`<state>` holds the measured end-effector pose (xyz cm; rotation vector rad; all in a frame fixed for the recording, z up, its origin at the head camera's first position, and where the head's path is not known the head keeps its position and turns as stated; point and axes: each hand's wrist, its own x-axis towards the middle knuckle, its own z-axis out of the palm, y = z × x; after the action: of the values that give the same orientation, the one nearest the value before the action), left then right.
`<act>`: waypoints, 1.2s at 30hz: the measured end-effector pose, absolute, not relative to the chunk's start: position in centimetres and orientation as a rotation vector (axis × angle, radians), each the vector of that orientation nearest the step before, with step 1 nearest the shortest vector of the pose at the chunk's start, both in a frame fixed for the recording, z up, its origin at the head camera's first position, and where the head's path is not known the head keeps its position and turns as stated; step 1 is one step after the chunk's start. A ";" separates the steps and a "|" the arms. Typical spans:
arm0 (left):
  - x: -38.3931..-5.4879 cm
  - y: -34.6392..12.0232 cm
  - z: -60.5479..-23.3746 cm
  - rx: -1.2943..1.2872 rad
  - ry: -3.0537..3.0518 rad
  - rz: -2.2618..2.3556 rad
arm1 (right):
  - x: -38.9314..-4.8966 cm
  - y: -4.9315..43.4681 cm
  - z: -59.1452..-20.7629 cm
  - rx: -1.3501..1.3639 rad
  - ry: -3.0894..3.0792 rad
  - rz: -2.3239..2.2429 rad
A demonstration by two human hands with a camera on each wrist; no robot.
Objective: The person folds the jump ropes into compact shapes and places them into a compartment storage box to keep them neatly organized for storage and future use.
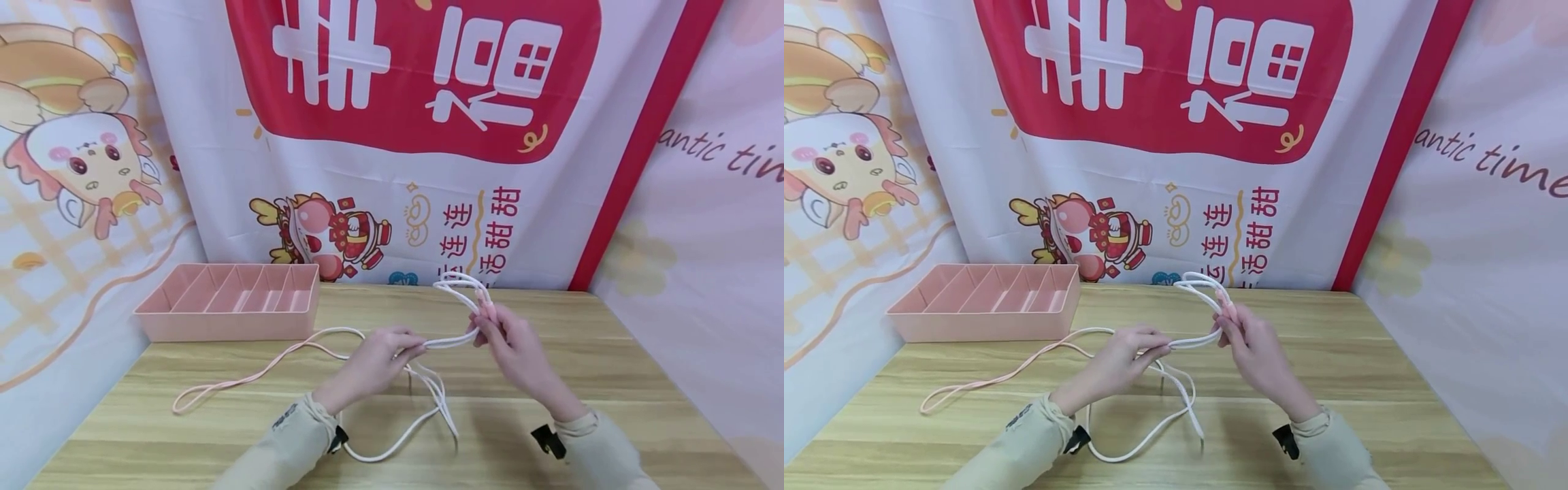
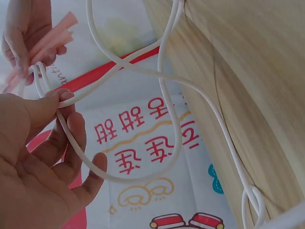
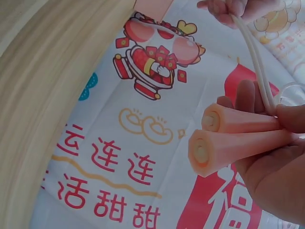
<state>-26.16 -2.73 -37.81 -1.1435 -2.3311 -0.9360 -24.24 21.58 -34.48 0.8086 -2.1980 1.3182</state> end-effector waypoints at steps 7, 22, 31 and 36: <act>-26.8 -3.0 -37.9 -1.169 -2.342 -0.876 | -23.9 21.1 -34.3 0.893 -2.106 1.292; -27.3 -4.0 -37.3 -1.365 -2.428 -1.018 | -24.0 21.9 -34.2 1.119 -2.279 1.270; -26.7 -4.1 -36.9 -1.314 -2.462 -0.987 | -23.9 21.5 -34.4 1.204 -2.316 1.190; -26.5 -4.1 -36.7 -1.367 -2.491 -1.031 | -24.0 21.7 -34.3 1.201 -2.198 1.115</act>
<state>-26.54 -4.11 -36.70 -1.3672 -2.4907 -1.0315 -24.02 21.66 -34.33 1.2013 -2.1985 1.1151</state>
